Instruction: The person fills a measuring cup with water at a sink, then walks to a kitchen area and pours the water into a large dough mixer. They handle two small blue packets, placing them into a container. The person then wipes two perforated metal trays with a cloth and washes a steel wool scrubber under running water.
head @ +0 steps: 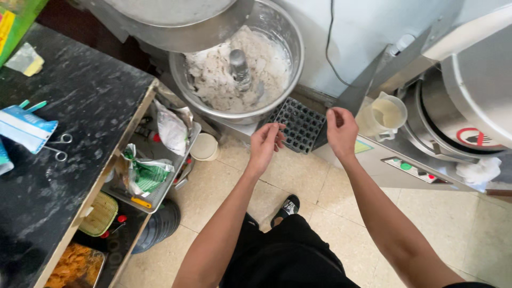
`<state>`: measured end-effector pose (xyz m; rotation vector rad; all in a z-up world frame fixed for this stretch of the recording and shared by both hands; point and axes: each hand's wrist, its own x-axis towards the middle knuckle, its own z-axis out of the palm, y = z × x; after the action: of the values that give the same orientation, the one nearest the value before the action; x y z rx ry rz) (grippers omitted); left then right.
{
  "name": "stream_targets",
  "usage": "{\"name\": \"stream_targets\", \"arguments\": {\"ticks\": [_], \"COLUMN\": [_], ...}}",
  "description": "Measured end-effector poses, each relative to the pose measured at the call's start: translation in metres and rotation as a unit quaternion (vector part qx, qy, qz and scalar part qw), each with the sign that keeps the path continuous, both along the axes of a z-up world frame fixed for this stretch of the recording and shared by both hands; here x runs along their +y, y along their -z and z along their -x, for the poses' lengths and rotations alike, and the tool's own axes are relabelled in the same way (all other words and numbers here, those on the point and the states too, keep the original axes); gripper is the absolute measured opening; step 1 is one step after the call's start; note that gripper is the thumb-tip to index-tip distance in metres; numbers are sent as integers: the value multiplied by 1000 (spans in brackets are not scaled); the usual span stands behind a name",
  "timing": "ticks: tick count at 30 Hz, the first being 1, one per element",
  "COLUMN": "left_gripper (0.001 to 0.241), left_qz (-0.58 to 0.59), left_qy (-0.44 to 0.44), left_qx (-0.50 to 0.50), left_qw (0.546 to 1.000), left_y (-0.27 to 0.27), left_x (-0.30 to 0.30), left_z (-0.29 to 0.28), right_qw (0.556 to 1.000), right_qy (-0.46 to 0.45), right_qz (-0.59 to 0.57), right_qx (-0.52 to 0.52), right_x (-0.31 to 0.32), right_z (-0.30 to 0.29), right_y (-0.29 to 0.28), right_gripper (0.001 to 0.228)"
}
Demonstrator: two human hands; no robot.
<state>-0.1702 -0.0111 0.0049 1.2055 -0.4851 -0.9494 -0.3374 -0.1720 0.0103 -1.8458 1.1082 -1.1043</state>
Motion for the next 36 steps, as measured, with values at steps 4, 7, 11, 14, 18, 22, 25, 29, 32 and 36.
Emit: {"name": "stream_targets", "arguments": {"ticks": [4, 7, 11, 14, 18, 22, 25, 29, 32, 36], "left_gripper": [32, 32, 33, 33, 31, 31, 30, 31, 32, 37], "left_qz": [-7, -4, -2, -18, 12, -2, -35, -77, -86, -132], "left_qy": [-31, -64, -103, -125, -170, -243, -311, -403, -475, -548], "left_qx": [-28, -3, 6, -9, 11, -25, -58, -103, -134, -148], "left_qw": [999, 998, 995, 992, 985, 970, 948, 906, 865, 813], "left_y": [-4, -6, -9, -12, -20, -29, -41, -53, -56, -55], "left_x": [44, 75, 113, 135, 146, 166, 201, 257, 301, 359], "left_z": [-42, -74, -114, -140, -171, -199, -220, -245, -261, -297], "right_qw": [994, 986, 980, 974, 961, 940, 907, 859, 806, 801], "right_qy": [-45, -96, -143, -196, -250, -319, -407, -503, -564, -586], "right_qz": [-35, -20, -31, -74, -86, -83, -97, -92, -180, -108], "right_qx": [91, 137, 138, 83, 76, 91, 47, 19, 27, 59], "right_x": [33, 54, 82, 100, 125, 152, 177, 225, 270, 317], "right_z": [-89, -149, -220, -256, -301, -345, -391, -449, -487, -536], "right_y": [-4, -2, 5, 3, -7, -14, -21, -25, -25, -23], "right_gripper": [34, 43, 43, 47, 42, 44, 34, 29, 31, 40]}}
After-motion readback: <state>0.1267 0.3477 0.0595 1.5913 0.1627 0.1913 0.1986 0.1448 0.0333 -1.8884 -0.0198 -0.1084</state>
